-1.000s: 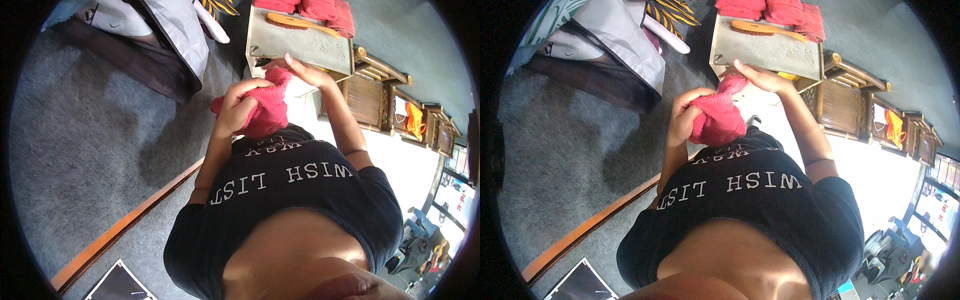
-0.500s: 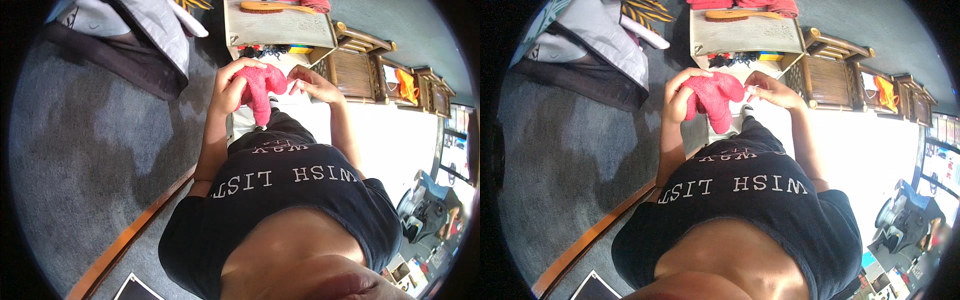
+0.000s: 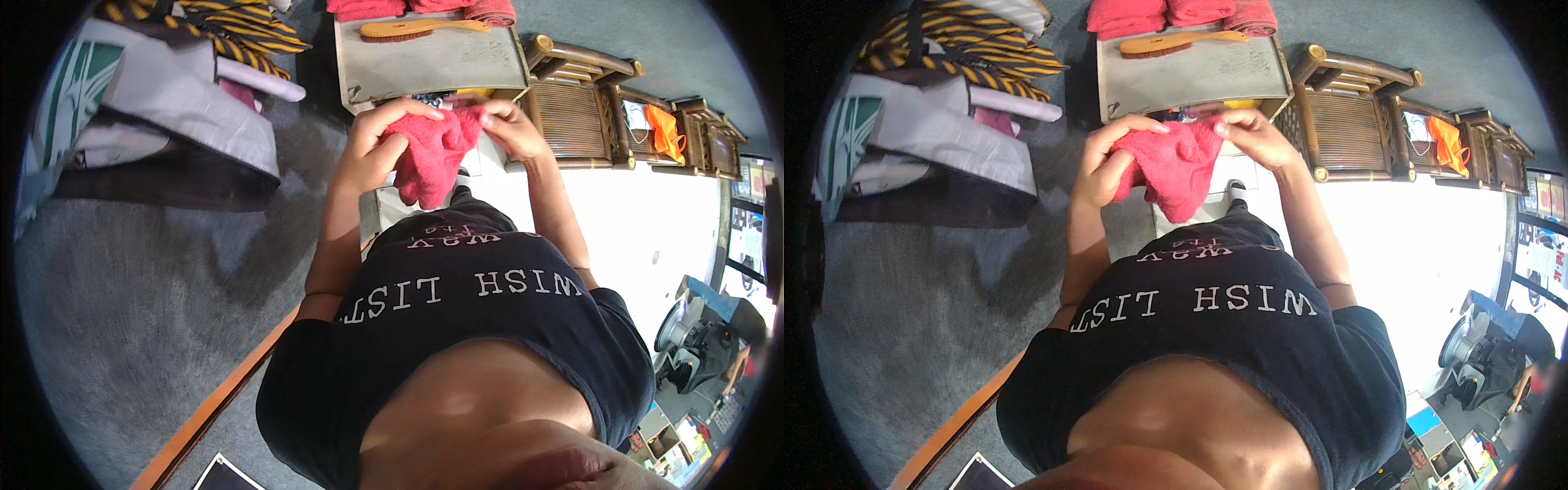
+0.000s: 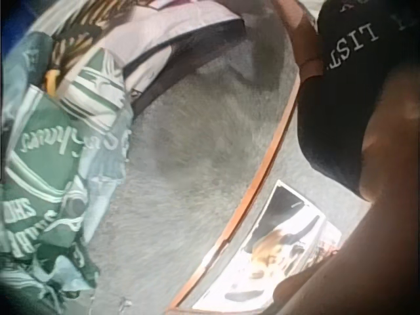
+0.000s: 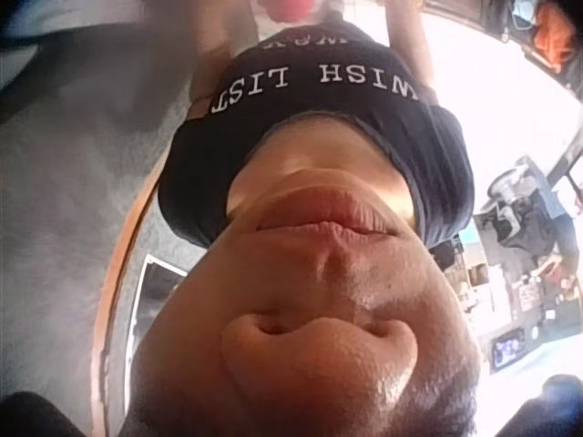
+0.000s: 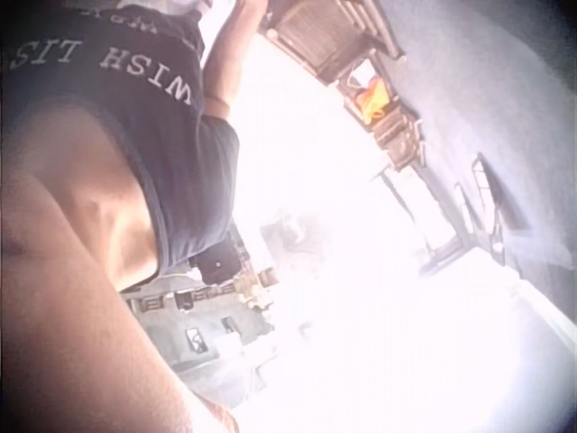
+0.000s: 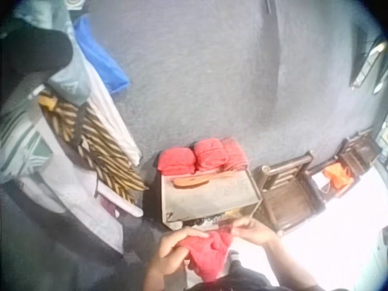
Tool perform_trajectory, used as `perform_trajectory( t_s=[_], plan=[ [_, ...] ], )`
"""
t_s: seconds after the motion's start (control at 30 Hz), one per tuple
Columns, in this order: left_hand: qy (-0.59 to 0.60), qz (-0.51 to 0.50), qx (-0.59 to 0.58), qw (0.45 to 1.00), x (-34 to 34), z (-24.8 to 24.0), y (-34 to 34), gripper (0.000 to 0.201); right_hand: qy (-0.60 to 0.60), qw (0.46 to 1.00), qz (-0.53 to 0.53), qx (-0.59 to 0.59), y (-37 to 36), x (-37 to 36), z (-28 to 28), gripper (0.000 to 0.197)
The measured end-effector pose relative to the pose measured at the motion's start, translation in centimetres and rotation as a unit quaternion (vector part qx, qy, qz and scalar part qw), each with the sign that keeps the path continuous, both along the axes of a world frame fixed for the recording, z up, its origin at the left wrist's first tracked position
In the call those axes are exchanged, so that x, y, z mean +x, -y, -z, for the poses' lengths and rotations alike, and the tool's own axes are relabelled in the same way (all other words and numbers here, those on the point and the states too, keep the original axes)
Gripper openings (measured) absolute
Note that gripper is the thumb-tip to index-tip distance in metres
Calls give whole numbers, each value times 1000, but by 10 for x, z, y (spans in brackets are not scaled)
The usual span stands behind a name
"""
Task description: The person picks up a pink towel, smooths it out with a brush, and rolls it into a cylinder before placing it on top of a stack of similar towels.
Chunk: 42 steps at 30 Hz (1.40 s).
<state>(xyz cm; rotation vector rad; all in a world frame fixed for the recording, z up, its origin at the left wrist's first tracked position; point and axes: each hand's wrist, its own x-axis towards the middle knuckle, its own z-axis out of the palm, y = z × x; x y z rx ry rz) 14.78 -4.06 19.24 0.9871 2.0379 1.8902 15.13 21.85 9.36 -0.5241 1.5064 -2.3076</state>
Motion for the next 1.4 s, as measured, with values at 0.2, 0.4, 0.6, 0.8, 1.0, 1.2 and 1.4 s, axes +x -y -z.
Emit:
perform_trajectory(
  t_s=[0.2, 0.4, 0.6, 0.8, 1.0, 1.2, 1.4],
  plan=[
    [-52, -121, -220, 967, -28, -32, -15, 46, -202, 968, 119, -86, -65, -32, -80, 24],
    [-337, -234, -235, 881, -74, -39, -40, 21, -262, 940, 217, -5, -104, -58, -103, 26],
    [-343, -281, -250, 861, -104, -27, -67, 17, -273, 911, 299, 76, -138, -65, -104, 19],
    [-327, -314, -201, 868, -113, -19, -88, 17, -270, 897, 327, 125, -161, -75, -103, 18],
    [-249, -261, -176, 916, -101, -8, -103, 19, -182, 912, 364, 57, -184, -85, -84, 15],
    [-295, -250, -265, 883, -97, -15, -110, 36, -154, 916, 365, 68, -189, -81, -90, 15],
    [-340, -282, -272, 855, -110, -12, -95, 31, -215, 923, 311, 68, -184, -81, -100, 14]
  ],
)
